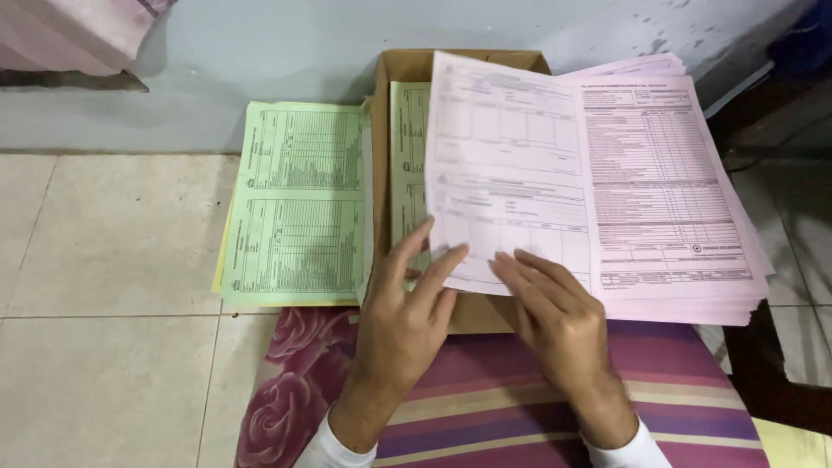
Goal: Sorting and collating different colored paper forms into a cardboard box
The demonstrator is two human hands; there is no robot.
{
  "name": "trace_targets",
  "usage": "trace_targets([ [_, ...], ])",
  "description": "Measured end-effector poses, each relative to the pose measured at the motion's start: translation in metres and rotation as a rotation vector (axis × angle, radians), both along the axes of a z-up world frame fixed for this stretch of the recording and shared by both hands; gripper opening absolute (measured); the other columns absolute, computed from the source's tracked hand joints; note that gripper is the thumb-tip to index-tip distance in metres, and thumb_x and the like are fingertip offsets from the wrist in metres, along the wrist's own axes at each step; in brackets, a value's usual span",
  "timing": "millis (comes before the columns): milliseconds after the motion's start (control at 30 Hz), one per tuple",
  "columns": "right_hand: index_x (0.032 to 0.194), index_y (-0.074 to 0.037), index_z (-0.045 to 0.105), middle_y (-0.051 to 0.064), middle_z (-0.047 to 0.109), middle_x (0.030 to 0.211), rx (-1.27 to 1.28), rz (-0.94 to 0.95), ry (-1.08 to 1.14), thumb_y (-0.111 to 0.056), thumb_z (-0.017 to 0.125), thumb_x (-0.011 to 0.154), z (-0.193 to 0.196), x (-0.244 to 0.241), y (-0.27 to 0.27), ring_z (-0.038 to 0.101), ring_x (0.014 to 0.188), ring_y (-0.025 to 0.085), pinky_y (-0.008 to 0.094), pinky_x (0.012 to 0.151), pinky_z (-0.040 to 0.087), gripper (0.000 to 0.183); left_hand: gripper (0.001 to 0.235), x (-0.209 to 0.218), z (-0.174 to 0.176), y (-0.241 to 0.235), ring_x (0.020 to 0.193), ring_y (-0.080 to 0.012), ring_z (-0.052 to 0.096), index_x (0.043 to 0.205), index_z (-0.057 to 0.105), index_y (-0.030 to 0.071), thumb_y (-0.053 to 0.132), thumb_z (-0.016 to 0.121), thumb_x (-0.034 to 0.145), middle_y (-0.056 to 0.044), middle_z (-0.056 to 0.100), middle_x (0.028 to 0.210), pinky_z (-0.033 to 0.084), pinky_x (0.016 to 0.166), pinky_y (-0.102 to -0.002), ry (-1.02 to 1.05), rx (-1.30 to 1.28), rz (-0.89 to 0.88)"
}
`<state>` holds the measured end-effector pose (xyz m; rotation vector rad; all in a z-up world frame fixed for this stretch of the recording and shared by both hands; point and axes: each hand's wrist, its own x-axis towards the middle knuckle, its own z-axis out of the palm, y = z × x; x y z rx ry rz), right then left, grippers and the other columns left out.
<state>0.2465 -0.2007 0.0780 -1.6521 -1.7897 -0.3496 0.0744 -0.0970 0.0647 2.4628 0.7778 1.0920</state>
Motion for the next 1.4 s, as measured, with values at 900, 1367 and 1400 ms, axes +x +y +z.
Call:
trace_targets([
  [900,0.141,-0.021,0.061,0.024,0.034,0.163,-0.404,-0.136,0.253,-0.027,0.093,0.072,-0.036,0.027,-0.003,0.036,0.150,0.045,0.059,0.115,0.042,0.076,0.069,0.003,-0.055,-0.001,0.144,-0.0426,0.042,0.133,0.059,-0.005,0.034,0.085,0.081,-0.029,0.041,0.156,0.046,0.113,-0.048,0.500,-0.230,0.154],
  [1367,0.130,-0.014,0.068,0.022,0.043,0.157,-0.374,-0.176,0.339,-0.024,0.091,0.074,-0.044,0.032,0.002,0.047,0.144,0.039,0.049,0.115,0.046,0.061,0.057,0.004,-0.044,0.002,0.126,-0.0319,0.062,0.129,0.067,-0.004,0.014,0.084,0.078,-0.021,0.061,0.137,0.057,0.102,-0.036,0.357,-0.007,0.184],
  [1400,0.131,-0.015,0.069,0.021,0.043,0.158,-0.400,-0.192,0.354,-0.025,0.091,0.074,-0.044,0.033,0.002,0.048,0.143,0.040,0.050,0.113,0.046,0.062,0.047,0.004,-0.028,0.000,0.122,-0.0303,0.065,0.129,0.069,-0.002,0.009,0.080,0.085,-0.019,0.066,0.135,0.063,0.094,-0.036,0.257,0.000,0.144],
])
